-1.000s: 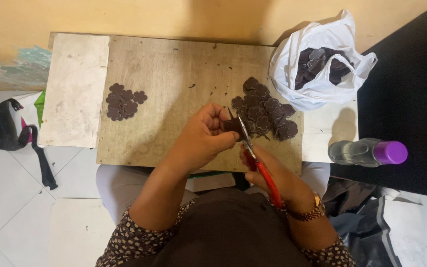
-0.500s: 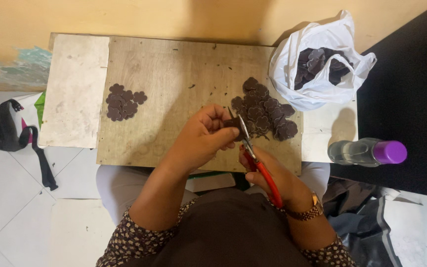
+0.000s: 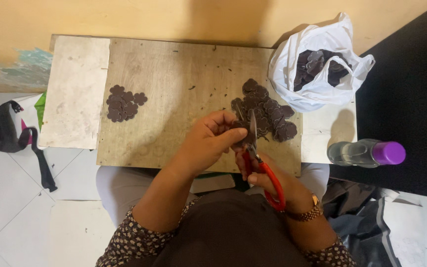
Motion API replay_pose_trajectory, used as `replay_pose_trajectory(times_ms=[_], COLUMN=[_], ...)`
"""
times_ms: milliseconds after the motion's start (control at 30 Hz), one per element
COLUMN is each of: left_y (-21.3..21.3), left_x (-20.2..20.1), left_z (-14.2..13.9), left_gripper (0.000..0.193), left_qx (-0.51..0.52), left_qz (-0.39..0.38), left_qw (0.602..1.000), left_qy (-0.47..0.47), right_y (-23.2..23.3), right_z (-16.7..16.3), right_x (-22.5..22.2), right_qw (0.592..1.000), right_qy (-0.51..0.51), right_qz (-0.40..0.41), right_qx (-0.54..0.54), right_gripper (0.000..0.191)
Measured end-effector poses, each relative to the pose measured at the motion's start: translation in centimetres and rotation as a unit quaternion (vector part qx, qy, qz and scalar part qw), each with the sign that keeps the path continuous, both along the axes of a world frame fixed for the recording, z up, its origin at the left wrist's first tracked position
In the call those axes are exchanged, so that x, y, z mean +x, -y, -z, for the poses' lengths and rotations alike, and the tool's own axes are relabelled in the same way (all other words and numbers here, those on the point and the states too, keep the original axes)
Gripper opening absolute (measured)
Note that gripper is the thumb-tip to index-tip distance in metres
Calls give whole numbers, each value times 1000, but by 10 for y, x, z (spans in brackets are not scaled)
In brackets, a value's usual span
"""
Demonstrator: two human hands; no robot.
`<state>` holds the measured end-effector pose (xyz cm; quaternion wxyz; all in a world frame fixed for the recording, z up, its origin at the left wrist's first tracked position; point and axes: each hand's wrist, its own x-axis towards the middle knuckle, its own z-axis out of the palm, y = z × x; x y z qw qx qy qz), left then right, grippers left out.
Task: The person sits on the floor and uses red-handled scissors to cut dark brown material into small flower-shaped pieces. The cut pieces are placed on a wooden board, and the person continues cutting additional pieces throughout the clip.
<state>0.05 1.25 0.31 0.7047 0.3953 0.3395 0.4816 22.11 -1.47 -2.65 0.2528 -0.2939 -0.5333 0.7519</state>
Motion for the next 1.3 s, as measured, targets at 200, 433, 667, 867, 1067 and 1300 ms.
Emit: replay_pose_trajectory(times_ms=[200,433,667,867,1067,1300], left_y=[0,-2,-4,-3,-4,-4], left_x=[1,3,3,-1,-10,-11], left_z=[2,7,11,7,6,7], left_gripper=[9,15,11,14,10,13], left_qx=[-8,4,-23,-36,-59,-74], left_qz=[-15,-16,-17,-23,37,40], left_qw=[1000,999,999,998,996,994], left_qy=[-6,38,43,37,48,73], right_y=[-6,-1,0,-5,-2,-4], right_z=[9,10,6,3,-3,4], right_x=[2,-1,2,1,6,7], right_qw=[999,998,999,1000,999,998], right_qy=[-2,44,2,18,-22,19], right_qz=[-29,25,33,-9,-26,-36], right_qx=[18,41,-41,-8,-26,42], right_gripper=[53,48,62,66,57,52])
